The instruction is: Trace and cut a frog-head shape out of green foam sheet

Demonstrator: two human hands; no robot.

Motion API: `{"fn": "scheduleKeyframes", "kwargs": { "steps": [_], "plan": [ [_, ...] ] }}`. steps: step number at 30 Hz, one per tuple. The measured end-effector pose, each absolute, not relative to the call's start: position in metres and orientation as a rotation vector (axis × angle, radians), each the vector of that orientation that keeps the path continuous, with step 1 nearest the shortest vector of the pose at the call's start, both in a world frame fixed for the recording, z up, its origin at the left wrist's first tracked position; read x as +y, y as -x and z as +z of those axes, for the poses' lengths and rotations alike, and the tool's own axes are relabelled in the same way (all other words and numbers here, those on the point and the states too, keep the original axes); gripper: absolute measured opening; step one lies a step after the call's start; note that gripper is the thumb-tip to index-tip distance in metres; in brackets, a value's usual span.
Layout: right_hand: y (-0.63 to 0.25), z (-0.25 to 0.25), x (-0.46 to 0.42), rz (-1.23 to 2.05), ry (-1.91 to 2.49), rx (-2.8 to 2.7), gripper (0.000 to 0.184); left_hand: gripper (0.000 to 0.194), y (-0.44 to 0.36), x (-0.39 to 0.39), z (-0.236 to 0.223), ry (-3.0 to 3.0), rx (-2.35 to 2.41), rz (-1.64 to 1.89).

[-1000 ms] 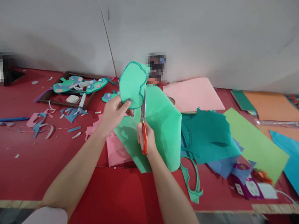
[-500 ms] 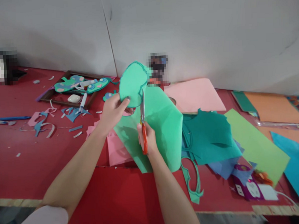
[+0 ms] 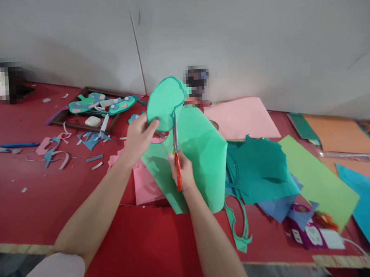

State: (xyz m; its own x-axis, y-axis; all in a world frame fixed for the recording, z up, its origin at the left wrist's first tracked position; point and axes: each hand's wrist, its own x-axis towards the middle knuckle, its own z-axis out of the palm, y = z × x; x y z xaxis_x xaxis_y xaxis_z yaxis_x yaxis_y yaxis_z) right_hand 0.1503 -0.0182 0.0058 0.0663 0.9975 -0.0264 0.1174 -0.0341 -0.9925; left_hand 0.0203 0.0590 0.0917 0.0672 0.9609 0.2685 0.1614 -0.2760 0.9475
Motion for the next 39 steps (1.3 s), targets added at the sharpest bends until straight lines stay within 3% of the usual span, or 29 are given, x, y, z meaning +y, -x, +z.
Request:
{"fn": "scheduleKeyframes", "kwargs": {
  "steps": [28,39],
  "plan": [
    [-0.1528,0.0009,-0.0165,1.124,1.396,-1.267,0.041,0.014,-0.0143,0.0633,0.0897,-1.669,1.320,1.404],
    [-0.1517,0.0043,-0.0199,1.169,1.318,-1.326,0.038,0.024,-0.0143,0.0626,0.0935,-1.749,1.386,1.317]
  ]
}}
